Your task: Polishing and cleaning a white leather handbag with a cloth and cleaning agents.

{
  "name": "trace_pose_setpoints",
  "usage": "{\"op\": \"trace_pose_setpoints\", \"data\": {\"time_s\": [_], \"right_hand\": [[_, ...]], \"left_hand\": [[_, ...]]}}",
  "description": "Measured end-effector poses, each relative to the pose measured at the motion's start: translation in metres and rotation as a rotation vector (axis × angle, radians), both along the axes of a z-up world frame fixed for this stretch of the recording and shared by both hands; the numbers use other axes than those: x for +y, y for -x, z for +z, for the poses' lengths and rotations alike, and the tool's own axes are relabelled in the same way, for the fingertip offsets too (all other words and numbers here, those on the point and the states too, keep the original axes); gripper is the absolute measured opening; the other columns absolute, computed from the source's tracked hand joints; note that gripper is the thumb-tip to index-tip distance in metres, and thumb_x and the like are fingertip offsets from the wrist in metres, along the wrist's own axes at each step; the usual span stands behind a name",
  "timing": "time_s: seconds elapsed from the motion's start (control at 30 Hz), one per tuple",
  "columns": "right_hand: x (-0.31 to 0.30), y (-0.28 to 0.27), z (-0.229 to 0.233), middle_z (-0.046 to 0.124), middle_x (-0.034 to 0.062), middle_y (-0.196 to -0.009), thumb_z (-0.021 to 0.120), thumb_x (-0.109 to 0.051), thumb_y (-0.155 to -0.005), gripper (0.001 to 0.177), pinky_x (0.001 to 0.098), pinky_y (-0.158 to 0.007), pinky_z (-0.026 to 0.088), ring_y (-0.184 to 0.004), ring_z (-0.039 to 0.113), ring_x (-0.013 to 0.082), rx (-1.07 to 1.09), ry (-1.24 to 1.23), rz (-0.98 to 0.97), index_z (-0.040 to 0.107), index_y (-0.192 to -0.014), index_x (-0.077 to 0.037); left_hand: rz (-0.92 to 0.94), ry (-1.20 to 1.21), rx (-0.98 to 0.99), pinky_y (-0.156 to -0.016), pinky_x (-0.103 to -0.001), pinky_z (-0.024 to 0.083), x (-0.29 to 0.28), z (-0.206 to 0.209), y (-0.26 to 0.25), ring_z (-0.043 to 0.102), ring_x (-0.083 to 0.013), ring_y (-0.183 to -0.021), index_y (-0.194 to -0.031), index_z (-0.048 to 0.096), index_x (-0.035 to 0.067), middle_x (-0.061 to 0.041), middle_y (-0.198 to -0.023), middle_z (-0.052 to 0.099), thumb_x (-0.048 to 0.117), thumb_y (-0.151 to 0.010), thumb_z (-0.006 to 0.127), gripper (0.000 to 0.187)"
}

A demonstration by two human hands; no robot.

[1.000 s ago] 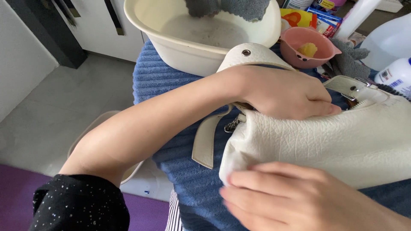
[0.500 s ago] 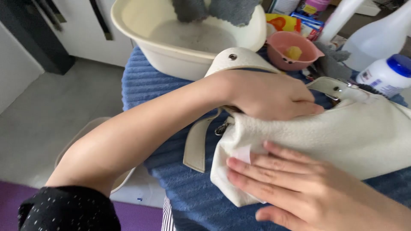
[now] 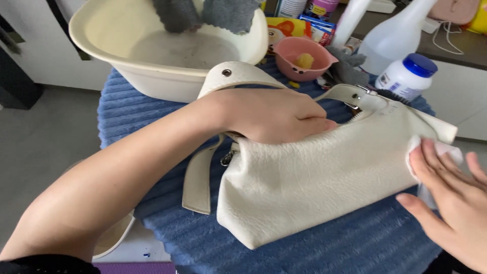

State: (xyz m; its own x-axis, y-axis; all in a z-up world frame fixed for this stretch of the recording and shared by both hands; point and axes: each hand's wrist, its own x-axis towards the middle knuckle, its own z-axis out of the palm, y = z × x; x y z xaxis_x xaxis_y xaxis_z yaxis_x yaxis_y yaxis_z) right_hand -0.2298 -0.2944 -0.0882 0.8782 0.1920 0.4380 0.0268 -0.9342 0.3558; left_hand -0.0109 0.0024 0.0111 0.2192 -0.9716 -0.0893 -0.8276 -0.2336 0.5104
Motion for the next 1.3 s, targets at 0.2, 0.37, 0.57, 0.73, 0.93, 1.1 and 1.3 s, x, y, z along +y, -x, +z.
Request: {"op": "trace_pose_setpoints", "data": {"time_s": [0.2,0.37,0.57,0.73,0.93,1.1,1.3], "right_hand": [[0.06,0.0,0.017,0.036,0.0136,-0.165,0.054,-0.056,-0.083,0.09,0.0466,-0.098,0.05,-0.154,0.033,0.0285,0.288,-0.194,-0.127,0.03,-0.158,-0.014],[0.127,0.002,0.029,0.011,0.0164,-0.174,0.041,-0.068,-0.095,0.098,0.0461,-0.127,0.014,-0.16,0.015,0.0289,0.316,-0.054,0.43,0.013,-0.164,-0.005],[0.104,0.0,0.021,0.023,0.0127,-0.17,0.034,-0.07,-0.092,0.093,0.0538,-0.12,0.024,-0.141,0.04,0.0317,0.118,0.106,0.081,0.019,-0.166,-0.016],[0.071,-0.008,0.01,0.021,0.0257,-0.163,0.021,-0.071,-0.104,0.091,0.0553,-0.119,0.013,-0.147,0.026,0.0352,0.228,0.008,-0.269,0.015,-0.162,-0.001],[0.126,-0.015,0.01,0.041,0.0412,-0.15,0.037,-0.077,-0.089,0.11,0.0522,-0.114,0.039,-0.14,0.045,0.0491,0.033,0.083,0.096,0.028,-0.151,0.013],[0.129,-0.011,0.021,0.048,0.0246,-0.153,0.032,-0.025,-0.106,0.05,0.046,-0.107,0.049,-0.129,0.059,0.0355,0.03,0.136,0.368,0.047,-0.148,-0.003],[0.053,-0.023,0.025,0.028,0.0102,-0.17,0.052,-0.057,-0.082,0.087,0.0508,-0.093,0.057,-0.136,0.045,0.0458,0.182,0.017,-0.28,0.03,-0.158,-0.02]], "left_hand": [[0.041,-0.027,0.001,-0.075,-0.034,0.041,-0.001,0.004,0.005,0.056,-0.0155,-0.076,-0.085,0.055,0.013,0.0,-0.083,0.06,0.048,-0.107,0.033,0.047],[0.01,-0.01,-0.022,-0.073,-0.035,0.04,-0.002,0.001,0.002,0.053,-0.0164,-0.073,-0.082,0.052,0.011,-0.001,-0.078,0.057,0.047,-0.109,0.035,0.048],[0.016,0.002,-0.046,-0.077,-0.036,0.042,-0.003,-0.001,0.0,0.057,-0.0187,-0.078,-0.082,0.053,0.01,-0.004,-0.082,0.063,0.047,-0.107,0.034,0.049],[0.012,0.002,-0.035,-0.072,-0.036,0.038,-0.002,0.002,0.001,0.051,-0.0169,-0.071,-0.079,0.049,0.011,-0.002,-0.076,0.055,0.046,-0.109,0.034,0.049],[0.018,0.0,-0.04,-0.073,-0.037,0.041,0.0,0.005,0.0,0.055,-0.0184,-0.075,-0.083,0.055,0.013,-0.003,-0.081,0.06,0.047,-0.108,0.033,0.048],[-0.004,0.026,-0.049,-0.07,-0.039,0.04,0.0,0.004,-0.001,0.053,-0.0219,-0.069,-0.076,0.047,0.01,-0.006,-0.073,0.06,0.044,-0.11,0.034,0.05],[-0.005,0.038,-0.086,-0.073,-0.04,0.04,-0.003,0.001,0.0,0.056,-0.0235,-0.074,-0.076,0.05,0.01,-0.006,-0.076,0.062,0.044,-0.109,0.033,0.05]]}}
